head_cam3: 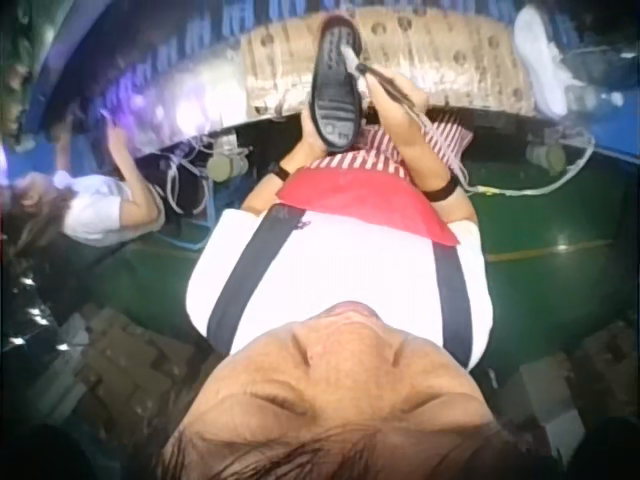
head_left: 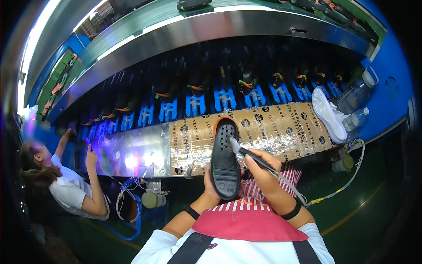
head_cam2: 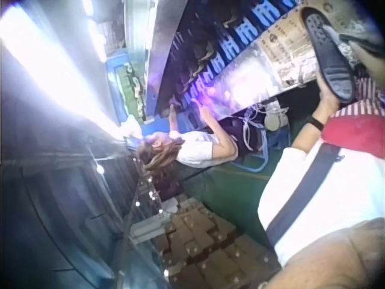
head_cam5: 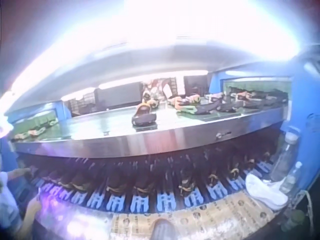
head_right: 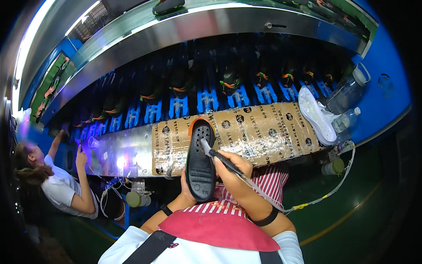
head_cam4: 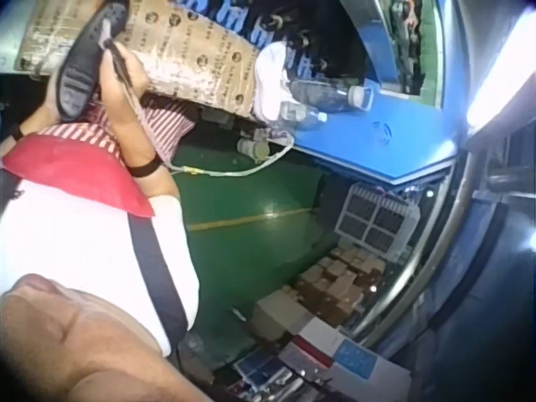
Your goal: Apply adhesive or primer to the soles of shoes using a brush at a manufacturing station.
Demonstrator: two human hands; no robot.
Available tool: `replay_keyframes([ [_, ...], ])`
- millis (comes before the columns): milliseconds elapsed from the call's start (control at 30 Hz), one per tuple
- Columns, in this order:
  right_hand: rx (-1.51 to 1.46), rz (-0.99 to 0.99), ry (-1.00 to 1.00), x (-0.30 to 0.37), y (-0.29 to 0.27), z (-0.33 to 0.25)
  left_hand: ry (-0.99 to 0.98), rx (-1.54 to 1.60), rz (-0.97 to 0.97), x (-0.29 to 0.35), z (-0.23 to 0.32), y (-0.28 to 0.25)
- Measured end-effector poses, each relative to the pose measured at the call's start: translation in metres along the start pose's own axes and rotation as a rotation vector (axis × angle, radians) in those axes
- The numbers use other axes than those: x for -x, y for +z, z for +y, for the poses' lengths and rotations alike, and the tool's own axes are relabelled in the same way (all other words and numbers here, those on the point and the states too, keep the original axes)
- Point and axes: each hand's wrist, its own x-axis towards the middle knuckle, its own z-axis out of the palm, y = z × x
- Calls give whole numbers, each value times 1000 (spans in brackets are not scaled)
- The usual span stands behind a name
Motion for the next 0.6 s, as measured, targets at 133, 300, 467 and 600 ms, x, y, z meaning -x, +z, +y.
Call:
replay_keyframes([
  [133, 208, 164, -313, -16, 7, 26, -3, -38, 52, 1, -13, 19],
  [300, 485, 130, -549, -22, 22, 32, -54, -161, 282, 0, -19, -9],
  [467, 340, -60, -547, -16, 22, 24, 36, -179, 223, -4, -15, -5],
  [600, 343, 110, -507, -21, 13, 8, 50, -203, 236, -4, -11, -2],
])
